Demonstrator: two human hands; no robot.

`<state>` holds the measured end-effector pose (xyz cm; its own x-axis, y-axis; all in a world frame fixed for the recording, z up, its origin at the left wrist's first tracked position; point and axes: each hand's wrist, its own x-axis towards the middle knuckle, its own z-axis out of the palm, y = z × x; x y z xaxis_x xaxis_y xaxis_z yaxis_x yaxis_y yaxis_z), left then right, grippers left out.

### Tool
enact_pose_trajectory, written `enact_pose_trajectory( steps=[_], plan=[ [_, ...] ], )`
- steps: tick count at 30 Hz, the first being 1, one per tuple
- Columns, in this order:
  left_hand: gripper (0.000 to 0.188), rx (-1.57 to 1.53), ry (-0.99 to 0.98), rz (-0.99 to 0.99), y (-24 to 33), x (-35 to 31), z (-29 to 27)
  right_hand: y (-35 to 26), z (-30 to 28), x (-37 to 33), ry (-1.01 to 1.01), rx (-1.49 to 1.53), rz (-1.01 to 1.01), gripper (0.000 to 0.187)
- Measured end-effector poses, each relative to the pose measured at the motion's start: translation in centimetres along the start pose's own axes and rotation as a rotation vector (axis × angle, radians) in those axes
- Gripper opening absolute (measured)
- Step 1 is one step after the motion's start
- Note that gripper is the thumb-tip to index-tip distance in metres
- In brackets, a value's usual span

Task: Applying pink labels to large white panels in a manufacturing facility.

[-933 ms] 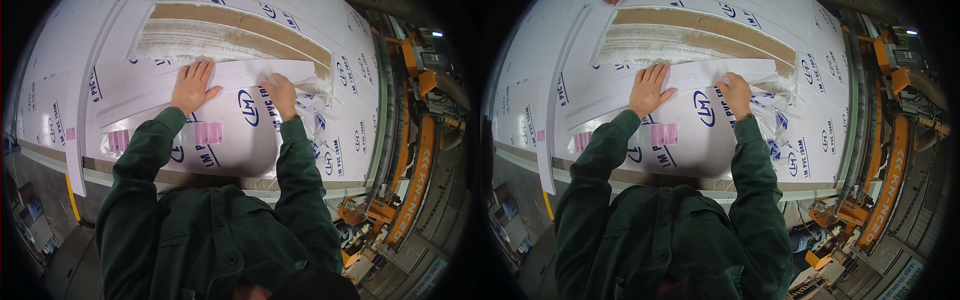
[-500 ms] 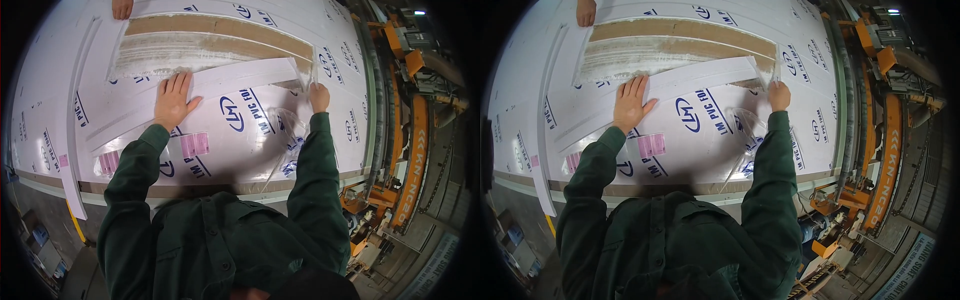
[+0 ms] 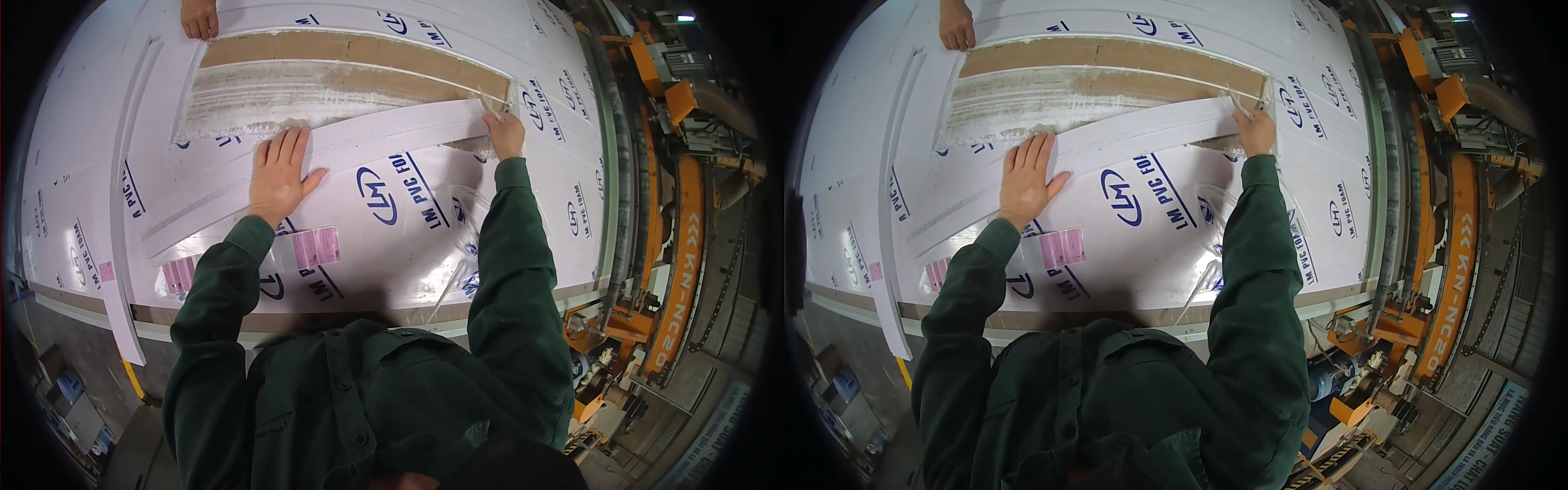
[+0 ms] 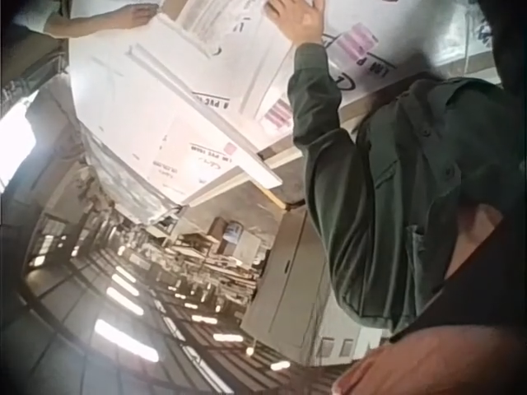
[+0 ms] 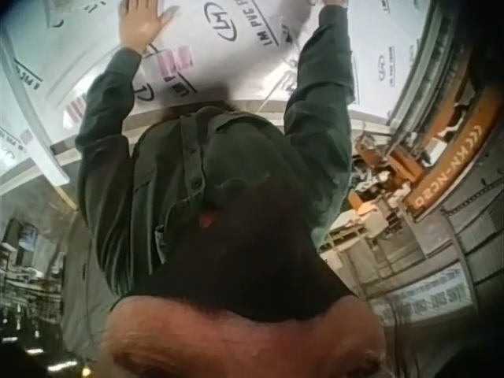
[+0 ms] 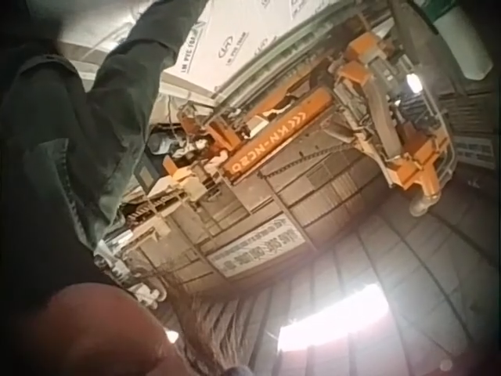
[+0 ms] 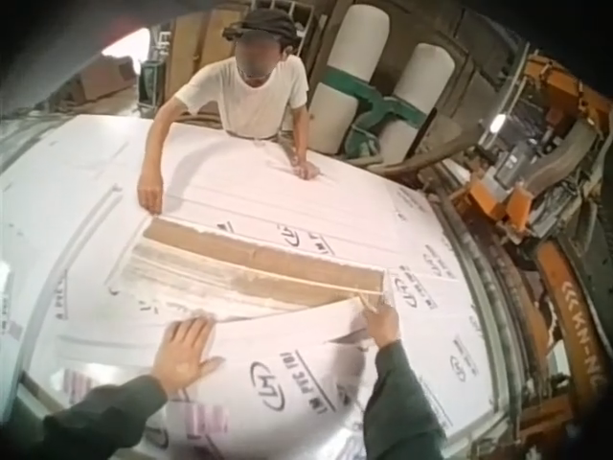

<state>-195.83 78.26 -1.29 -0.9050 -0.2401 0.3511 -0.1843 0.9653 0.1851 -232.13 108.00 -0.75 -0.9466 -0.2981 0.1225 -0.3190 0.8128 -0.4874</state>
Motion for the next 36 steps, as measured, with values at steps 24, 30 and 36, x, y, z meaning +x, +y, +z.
enact_pose_trajectory(
  steps=[24,30,36],
  plan=[
    [0.069,0.009,-0.004,-0.002,-0.1,-0.1,0.1,-10.1,-13.8,-10.8,-0.422,0.553,-0.073,0.011],
    [0.069,0.028,0.021,0.003,0.0,-0.2,-0.2,-9.1,-17.8,-14.5,-0.26,0.854,0.135,0.014],
    [0.072,-0.025,0.048,0.015,-0.2,-0.5,0.5,-2.1,-25.0,-16.9,0.071,0.671,0.115,0.014]
  ],
)
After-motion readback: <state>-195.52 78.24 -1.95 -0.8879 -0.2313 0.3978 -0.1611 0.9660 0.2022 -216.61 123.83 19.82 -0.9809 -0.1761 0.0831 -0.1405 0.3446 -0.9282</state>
